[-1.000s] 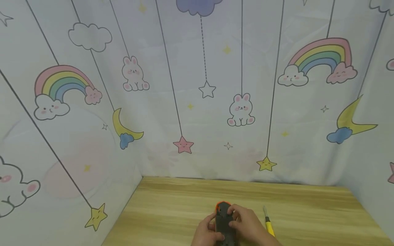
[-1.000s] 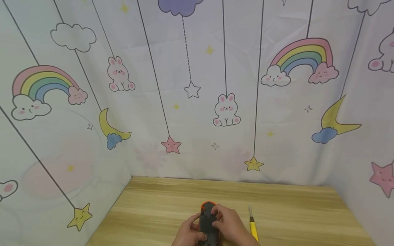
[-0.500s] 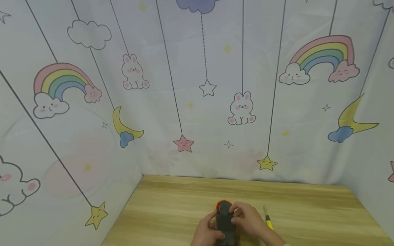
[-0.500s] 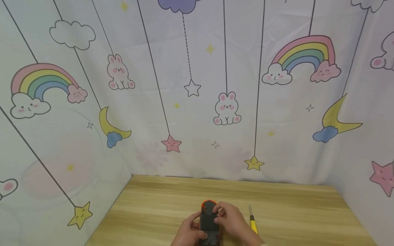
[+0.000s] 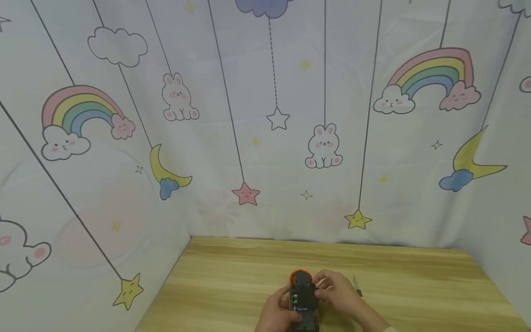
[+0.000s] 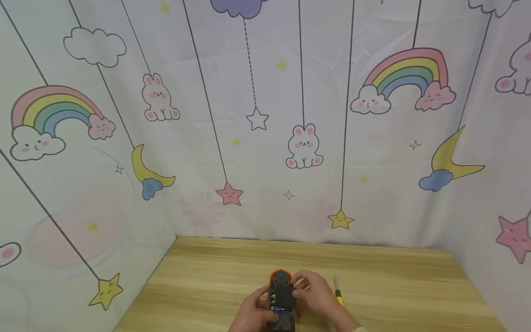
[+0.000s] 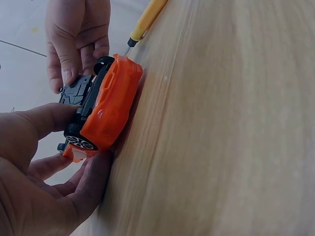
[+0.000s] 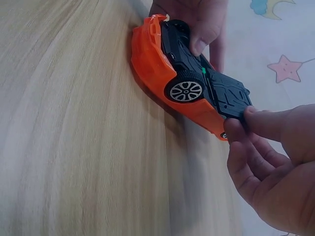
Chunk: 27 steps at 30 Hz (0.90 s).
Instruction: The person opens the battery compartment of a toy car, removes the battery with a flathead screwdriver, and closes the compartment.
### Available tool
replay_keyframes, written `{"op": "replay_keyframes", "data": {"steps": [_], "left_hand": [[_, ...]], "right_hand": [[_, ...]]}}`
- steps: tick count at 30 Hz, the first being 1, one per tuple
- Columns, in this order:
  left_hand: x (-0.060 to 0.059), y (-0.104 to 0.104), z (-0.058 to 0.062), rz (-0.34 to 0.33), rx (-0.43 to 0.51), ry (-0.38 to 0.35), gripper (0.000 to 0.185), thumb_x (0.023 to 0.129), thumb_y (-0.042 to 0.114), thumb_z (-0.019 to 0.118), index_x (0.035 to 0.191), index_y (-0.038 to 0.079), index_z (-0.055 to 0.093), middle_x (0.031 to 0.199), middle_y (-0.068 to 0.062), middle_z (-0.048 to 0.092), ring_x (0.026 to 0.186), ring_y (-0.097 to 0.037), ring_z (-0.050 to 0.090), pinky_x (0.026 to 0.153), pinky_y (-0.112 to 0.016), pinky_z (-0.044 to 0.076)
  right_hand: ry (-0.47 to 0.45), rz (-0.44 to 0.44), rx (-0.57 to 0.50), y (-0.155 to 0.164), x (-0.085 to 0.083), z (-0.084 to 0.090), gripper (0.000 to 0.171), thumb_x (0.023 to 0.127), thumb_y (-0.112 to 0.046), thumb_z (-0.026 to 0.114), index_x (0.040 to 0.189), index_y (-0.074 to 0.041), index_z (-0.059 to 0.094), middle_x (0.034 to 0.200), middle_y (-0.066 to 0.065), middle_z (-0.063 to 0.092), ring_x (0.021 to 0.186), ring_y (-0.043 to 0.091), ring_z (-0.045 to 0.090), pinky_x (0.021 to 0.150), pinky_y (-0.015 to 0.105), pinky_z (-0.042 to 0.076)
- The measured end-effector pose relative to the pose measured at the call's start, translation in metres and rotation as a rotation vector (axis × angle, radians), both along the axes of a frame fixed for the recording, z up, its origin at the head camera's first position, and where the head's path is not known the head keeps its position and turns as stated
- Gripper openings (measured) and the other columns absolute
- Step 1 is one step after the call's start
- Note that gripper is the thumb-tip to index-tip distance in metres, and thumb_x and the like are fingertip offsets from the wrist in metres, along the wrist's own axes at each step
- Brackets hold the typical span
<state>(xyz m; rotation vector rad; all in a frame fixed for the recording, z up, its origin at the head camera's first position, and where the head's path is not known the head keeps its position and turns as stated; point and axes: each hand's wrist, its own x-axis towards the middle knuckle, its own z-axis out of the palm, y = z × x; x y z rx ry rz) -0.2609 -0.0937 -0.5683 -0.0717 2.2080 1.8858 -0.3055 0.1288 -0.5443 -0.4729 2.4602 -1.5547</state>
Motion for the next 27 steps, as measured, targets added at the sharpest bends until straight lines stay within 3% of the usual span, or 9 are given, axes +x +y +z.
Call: {"op": "replay_keyframes", "data": {"steps": [6, 11, 27], "left_hand": [[-0.002, 0.000, 0.001, -0.003, 0.031, -0.009, 0.083, 0.071, -0.013, 0.072, 0.149, -0.005, 0.045, 0.093, -0.010, 0.069, 0.078, -0.017, 0.070, 0.064, -0.036, 0.060], [-0.003, 0.000, 0.000, 0.004, 0.044, -0.027, 0.083, 0.072, -0.014, 0.072, 0.150, -0.005, 0.044, 0.096, -0.012, 0.067, 0.080, -0.018, 0.070, 0.064, -0.038, 0.061], [-0.006, 0.000, 0.001, 0.006, 0.010, -0.080, 0.084, 0.074, -0.015, 0.074, 0.151, -0.002, 0.044, 0.098, -0.011, 0.065, 0.084, -0.020, 0.068, 0.070, -0.038, 0.061]], "right_hand": [[0.004, 0.045, -0.029, 0.010, -0.001, 0.009, 0.022, 0.094, -0.005, 0.069, 0.115, 0.001, 0.065, 0.091, 0.010, 0.073, 0.073, 0.025, 0.070, 0.058, 0.037, 0.055], [-0.030, 0.008, -0.011, 0.018, -0.004, 0.013, 0.019, 0.095, -0.006, 0.068, 0.113, 0.000, 0.065, 0.092, 0.010, 0.073, 0.074, 0.025, 0.071, 0.056, 0.037, 0.052], [-0.005, -0.059, 0.011, 0.036, -0.009, 0.001, 0.016, 0.093, 0.001, 0.068, 0.109, 0.003, 0.065, 0.093, 0.007, 0.069, 0.076, 0.023, 0.069, 0.062, 0.037, 0.057]]}}
